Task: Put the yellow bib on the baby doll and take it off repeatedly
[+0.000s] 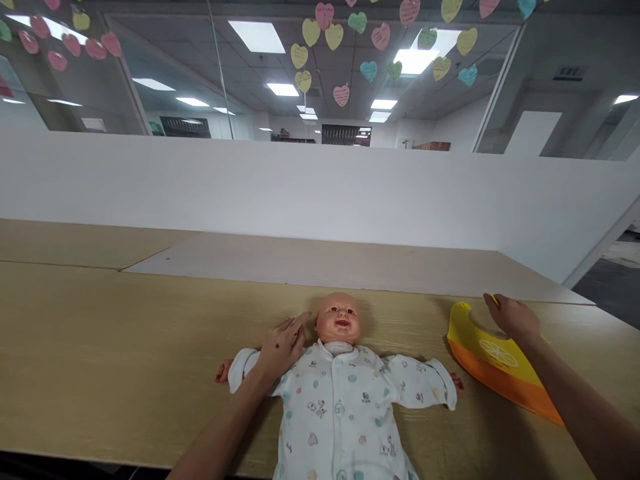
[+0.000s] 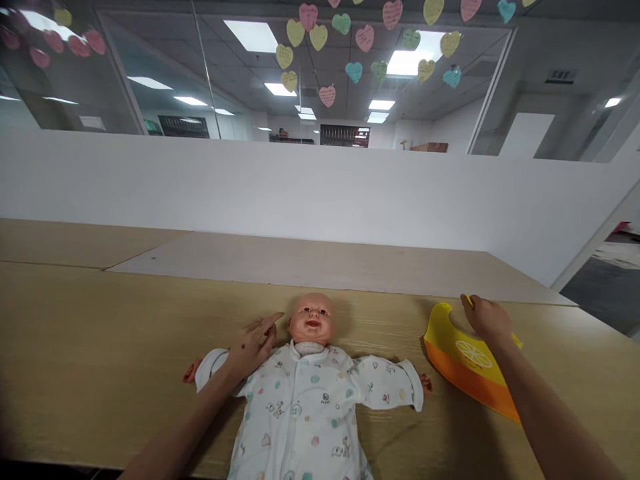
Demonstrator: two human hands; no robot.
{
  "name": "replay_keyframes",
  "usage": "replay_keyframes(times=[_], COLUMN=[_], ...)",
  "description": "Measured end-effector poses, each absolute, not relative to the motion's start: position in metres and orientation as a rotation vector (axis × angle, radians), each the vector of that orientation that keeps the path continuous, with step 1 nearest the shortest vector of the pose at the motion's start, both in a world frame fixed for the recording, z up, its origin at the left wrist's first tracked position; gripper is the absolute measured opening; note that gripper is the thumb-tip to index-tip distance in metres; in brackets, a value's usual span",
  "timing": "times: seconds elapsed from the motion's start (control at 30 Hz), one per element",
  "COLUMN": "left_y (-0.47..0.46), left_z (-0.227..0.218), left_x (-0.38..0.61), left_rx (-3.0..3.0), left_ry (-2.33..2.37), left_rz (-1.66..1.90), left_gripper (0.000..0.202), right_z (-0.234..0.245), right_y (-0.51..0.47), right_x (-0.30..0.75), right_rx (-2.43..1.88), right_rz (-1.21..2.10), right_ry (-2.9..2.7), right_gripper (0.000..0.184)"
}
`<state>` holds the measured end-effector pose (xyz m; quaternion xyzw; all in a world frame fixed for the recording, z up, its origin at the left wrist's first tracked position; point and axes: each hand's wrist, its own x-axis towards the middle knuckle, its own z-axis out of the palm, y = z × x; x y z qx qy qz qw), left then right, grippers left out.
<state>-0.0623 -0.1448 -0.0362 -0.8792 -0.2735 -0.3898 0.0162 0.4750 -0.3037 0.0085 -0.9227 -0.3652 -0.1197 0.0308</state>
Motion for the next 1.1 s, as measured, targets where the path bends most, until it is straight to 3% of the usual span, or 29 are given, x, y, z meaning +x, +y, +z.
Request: replay_keyframes(times=[0.23, 0.57, 0.87, 1.1], left_y=[-0.147, -0.15, -0.148, -0.149], left_z=[-0.038, -0.035, -0.038, -0.036], left_x=[-0.063, -0.063, -0.064, -0.064], left_rx=[-2.796, -2.799, -2.801, -2.809], left_ry=[-0.898, -0.927, -0.915, -0.997], left_rz=[-1.26, -1.291, -1.294, -1.242], left_gripper=[0.035, 0.035, 0.036, 0.035], right_z=[0.008, 0.004, -0.009, -0.015], right_y=[-0.308, -0.312, -0.319, -0.328], right_x=[0.476, 0.469, 0.484, 0.48], right_rx=[-2.816, -2.651, -2.77, -2.698], right_rz=[-0.713, -0.664, -0.597, -0.359], right_ry=[-1.022, -0.841, -0.892, -0.631], right_gripper=[0.049, 0.049, 0.048, 0.057])
